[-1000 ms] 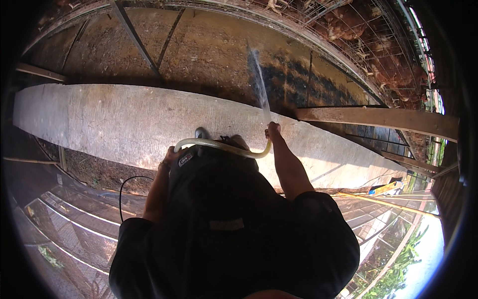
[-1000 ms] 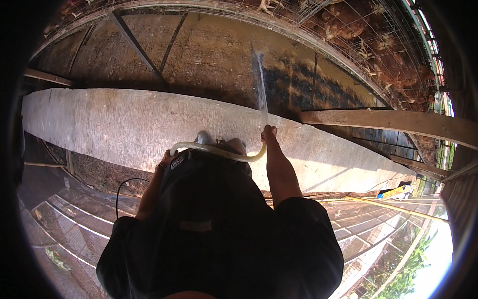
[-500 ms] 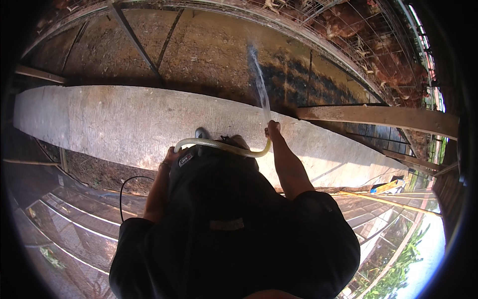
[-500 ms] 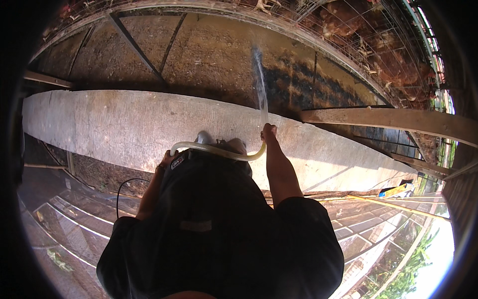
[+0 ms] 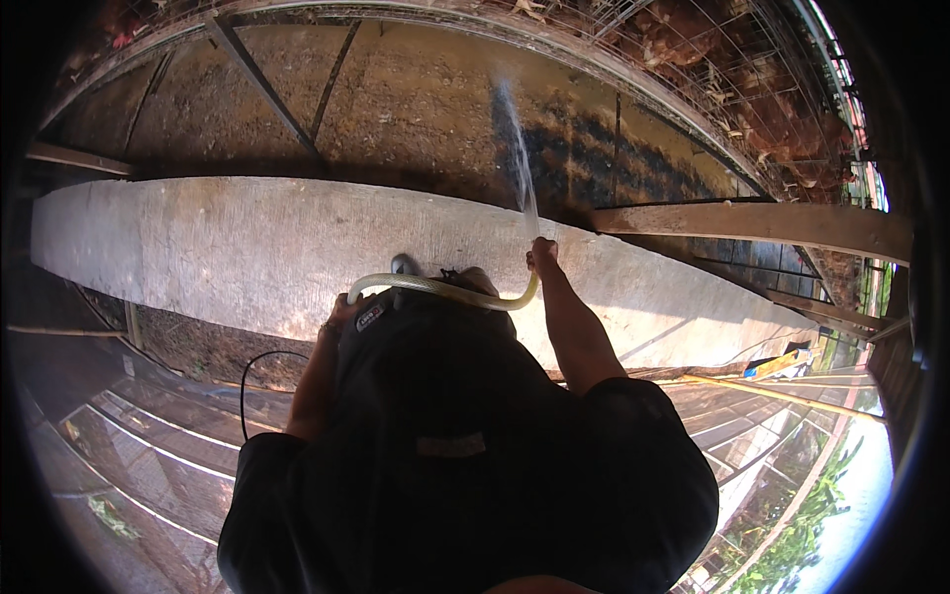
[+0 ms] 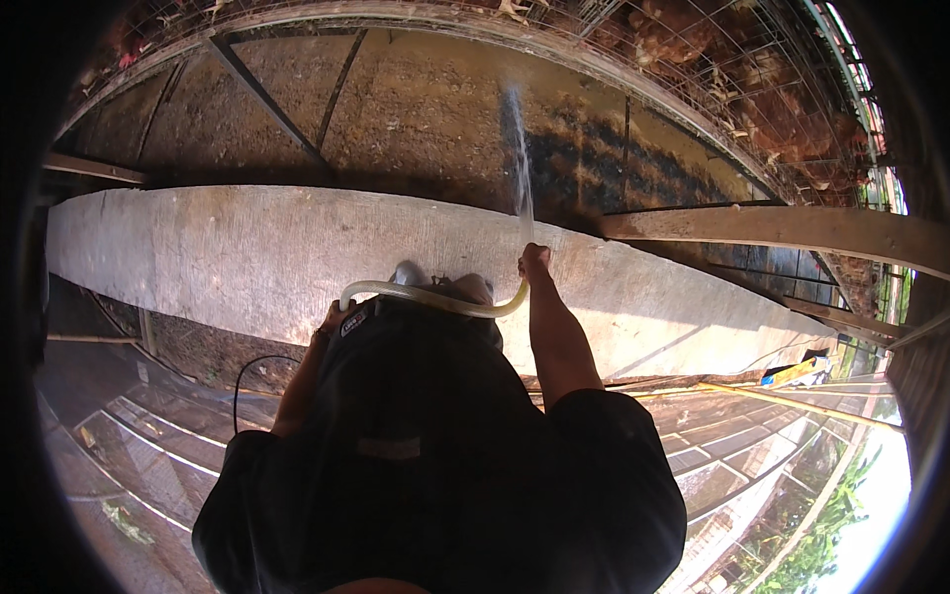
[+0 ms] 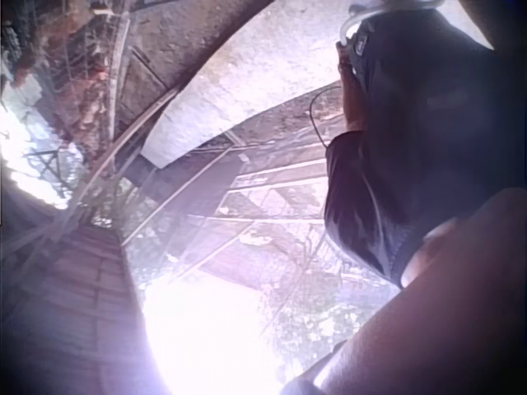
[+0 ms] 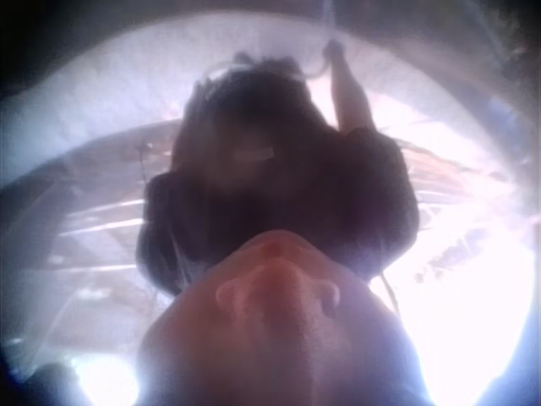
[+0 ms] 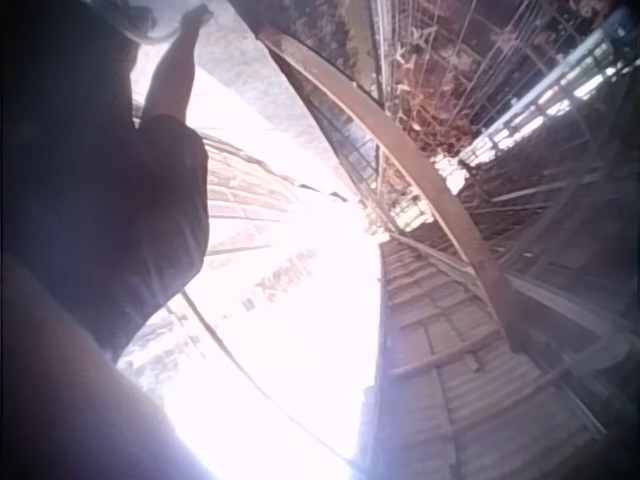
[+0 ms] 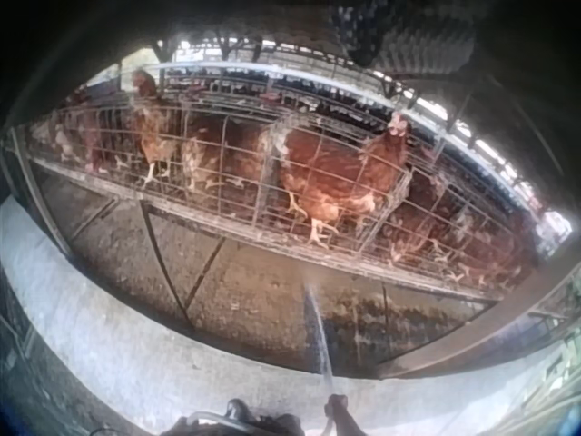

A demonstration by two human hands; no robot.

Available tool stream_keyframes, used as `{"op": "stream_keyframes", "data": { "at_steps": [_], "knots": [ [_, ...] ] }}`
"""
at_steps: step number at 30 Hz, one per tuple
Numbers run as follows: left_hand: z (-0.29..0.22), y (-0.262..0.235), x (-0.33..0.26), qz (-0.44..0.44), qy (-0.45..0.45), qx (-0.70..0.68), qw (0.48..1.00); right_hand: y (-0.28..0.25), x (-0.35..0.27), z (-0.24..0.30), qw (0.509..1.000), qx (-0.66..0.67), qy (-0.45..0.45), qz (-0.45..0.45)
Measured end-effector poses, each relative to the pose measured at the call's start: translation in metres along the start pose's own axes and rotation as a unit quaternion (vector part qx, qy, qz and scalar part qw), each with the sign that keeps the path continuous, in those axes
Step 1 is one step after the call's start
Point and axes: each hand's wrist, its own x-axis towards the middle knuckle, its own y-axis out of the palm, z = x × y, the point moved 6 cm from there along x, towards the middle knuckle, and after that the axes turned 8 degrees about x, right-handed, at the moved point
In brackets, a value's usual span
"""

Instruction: The person uses a hose to spray water along a narrow concrete walkway in a chicken coop, moving back and forth to rinse the surface. The person walks along the walkway while directing the water stream toward the floor and adjacent areas.

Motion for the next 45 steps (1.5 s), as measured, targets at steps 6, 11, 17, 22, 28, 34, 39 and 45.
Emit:
{"op": "stream_keyframes", "data": {
  "at_steps": [6, 11, 17, 22, 28, 34, 39, 45],
  "knots": [
    [0.0, 0.003, 0.0, 0.023, 0.01, -0.012, 1.0, -0.007, -0.005, -0.004, 1.0, -0.014, 0.004, -0.026],
    [0.006, 0.006, 0.007, 0.041, 0.033, -0.014, 0.999, -0.01, -0.008, -0.009, 0.999, 0.0, 0.031, -0.03],
    [0.01, 0.007, 0.014, 0.063, 0.062, -0.021, 0.996, -0.018, -0.013, -0.015, 0.998, 0.004, 0.029, -0.051],
    [0.016, 0.009, 0.022, 0.062, 0.054, -0.005, 0.997, -0.028, -0.016, -0.016, 0.995, -0.011, 0.031, -0.091],
    [0.02, 0.014, 0.029, 0.084, 0.065, -0.037, 0.994, -0.021, -0.009, -0.016, 0.998, -0.003, 0.041, -0.049],
    [0.024, 0.015, 0.038, 0.058, 0.075, 0.002, 0.995, -0.024, 0.0, -0.018, 0.998, -0.01, 0.047, -0.046],
    [0.011, 0.017, 0.029, 0.059, 0.08, 0.005, 0.995, -0.03, 0.001, -0.019, 0.998, -0.003, 0.031, -0.054],
    [-0.009, 0.026, 0.012, 0.102, 0.069, -0.076, 0.989, -0.04, 0.002, -0.018, 0.998, 0.026, 0.039, -0.047]
  ]
}}
